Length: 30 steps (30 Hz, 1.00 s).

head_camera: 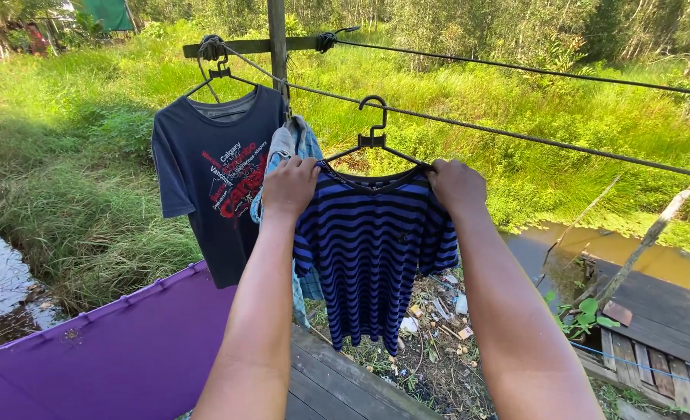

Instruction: Hanging wet clothes on a line using hangers from a laundry basket.

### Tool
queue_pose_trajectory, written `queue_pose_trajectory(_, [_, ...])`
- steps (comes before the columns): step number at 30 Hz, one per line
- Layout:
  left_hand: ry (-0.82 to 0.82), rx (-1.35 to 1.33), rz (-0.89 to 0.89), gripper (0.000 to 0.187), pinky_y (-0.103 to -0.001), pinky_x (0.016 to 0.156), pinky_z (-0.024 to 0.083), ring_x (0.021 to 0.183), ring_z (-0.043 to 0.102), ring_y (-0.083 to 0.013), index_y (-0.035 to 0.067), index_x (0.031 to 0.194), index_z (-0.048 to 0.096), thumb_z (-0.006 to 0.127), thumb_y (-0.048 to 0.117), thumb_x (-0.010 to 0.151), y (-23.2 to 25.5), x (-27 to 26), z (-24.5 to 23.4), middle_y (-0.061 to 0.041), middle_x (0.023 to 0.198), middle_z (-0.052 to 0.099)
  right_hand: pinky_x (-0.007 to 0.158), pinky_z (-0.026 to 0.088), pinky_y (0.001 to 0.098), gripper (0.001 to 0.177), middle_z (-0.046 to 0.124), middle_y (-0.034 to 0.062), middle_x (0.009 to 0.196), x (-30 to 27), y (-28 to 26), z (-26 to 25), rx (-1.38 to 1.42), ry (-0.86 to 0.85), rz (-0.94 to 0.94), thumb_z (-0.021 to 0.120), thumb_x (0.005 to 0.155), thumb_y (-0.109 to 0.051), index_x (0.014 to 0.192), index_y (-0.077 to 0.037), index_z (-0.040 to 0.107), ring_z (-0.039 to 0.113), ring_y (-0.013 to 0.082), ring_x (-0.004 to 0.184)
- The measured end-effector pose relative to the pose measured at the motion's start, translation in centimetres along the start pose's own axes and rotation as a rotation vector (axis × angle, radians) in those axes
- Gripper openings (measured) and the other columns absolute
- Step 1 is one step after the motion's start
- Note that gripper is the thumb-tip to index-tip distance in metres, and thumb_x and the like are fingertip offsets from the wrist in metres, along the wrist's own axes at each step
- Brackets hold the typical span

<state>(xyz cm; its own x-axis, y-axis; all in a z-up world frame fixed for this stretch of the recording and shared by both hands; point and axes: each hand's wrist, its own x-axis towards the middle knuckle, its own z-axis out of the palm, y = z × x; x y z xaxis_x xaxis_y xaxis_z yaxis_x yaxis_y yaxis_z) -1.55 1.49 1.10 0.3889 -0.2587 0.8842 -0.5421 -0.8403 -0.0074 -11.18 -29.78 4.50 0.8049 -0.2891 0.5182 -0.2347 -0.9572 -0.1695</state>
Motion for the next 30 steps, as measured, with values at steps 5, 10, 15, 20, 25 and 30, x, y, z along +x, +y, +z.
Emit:
queue_pose_trajectory(5, [-0.007,-0.006,-0.016,0.02,-0.044,0.072,0.057,0.087,0.071,-0.0291,0.018,0.103,0.071,0.064,0.036,0.098,-0.3,-1.8,0.2,-0.004,0.09,0.069,0.083,0.057,0.0534,0.033,0.074,0.0144,0.106,-0.5,-0.2,1.2,-0.032,-0.019,-0.024,0.058,0.1,-0.047,0.111,-0.02,0.073,0.07,0.0376,0.104])
queue_pose_trajectory(10, [-0.088,-0.01,-0.071,0.021,-0.046,0.07,0.057,0.085,0.071,-0.0312,0.02,0.102,0.071,0.063,0.039,0.097,-0.8,-3.3,1.7,-0.004,0.09,0.07,0.086,0.057,0.0532,0.031,0.074,0.0137,0.109,-1.0,-0.4,2.0,0.002,-0.081,0.016,0.06,0.097,-0.046,0.113,-0.024,0.074,0.07,0.0372,0.105])
queue_pose_trajectory(15, [-0.216,-0.02,-0.131,0.024,-0.048,0.07,0.058,0.086,0.072,-0.0322,0.021,0.107,0.071,0.06,0.04,0.097,-0.9,-3.5,2.3,-0.005,0.097,0.072,0.088,0.057,0.0523,0.033,0.075,0.0144,0.11,-0.9,-0.1,3.3,-0.022,-0.109,0.03,0.061,0.097,-0.046,0.114,-0.021,0.074,0.071,0.0374,0.106])
queue_pose_trajectory(20, [-0.243,-0.011,-0.164,0.026,-0.047,0.073,0.058,0.091,0.073,-0.0314,0.02,0.108,0.07,0.058,0.041,0.1,-0.5,-2.8,2.1,-0.005,0.101,0.072,0.089,0.056,0.0525,0.034,0.073,0.0149,0.114,-1.2,-0.6,2.4,-0.017,-0.148,0.058,0.06,0.099,-0.044,0.12,-0.02,0.071,0.07,0.0375,0.109])
queue_pose_trajectory(25, [-0.263,-0.04,-0.196,0.028,-0.048,0.075,0.058,0.094,0.072,-0.0312,0.02,0.115,0.07,0.056,0.04,0.1,0.2,-2.1,1.4,-0.006,0.104,0.073,0.092,0.055,0.0528,0.035,0.071,0.0168,0.118,-1.2,-0.7,2.3,-0.028,-0.173,0.079,0.057,0.102,-0.043,0.125,-0.018,0.067,0.068,0.0386,0.113])
queue_pose_trajectory(30, [-0.417,-0.035,-0.219,0.04,-0.049,0.089,0.055,0.112,0.066,-0.0331,0.019,0.133,0.061,0.055,0.04,0.1,0.4,-1.9,1.9,-0.01,0.124,0.067,0.095,0.054,0.0539,0.041,0.066,0.0187,0.127,-0.9,0.3,3.8,-0.024,-0.228,0.055,0.056,0.101,-0.044,0.133,-0.018,0.06,0.064,0.0397,0.119])
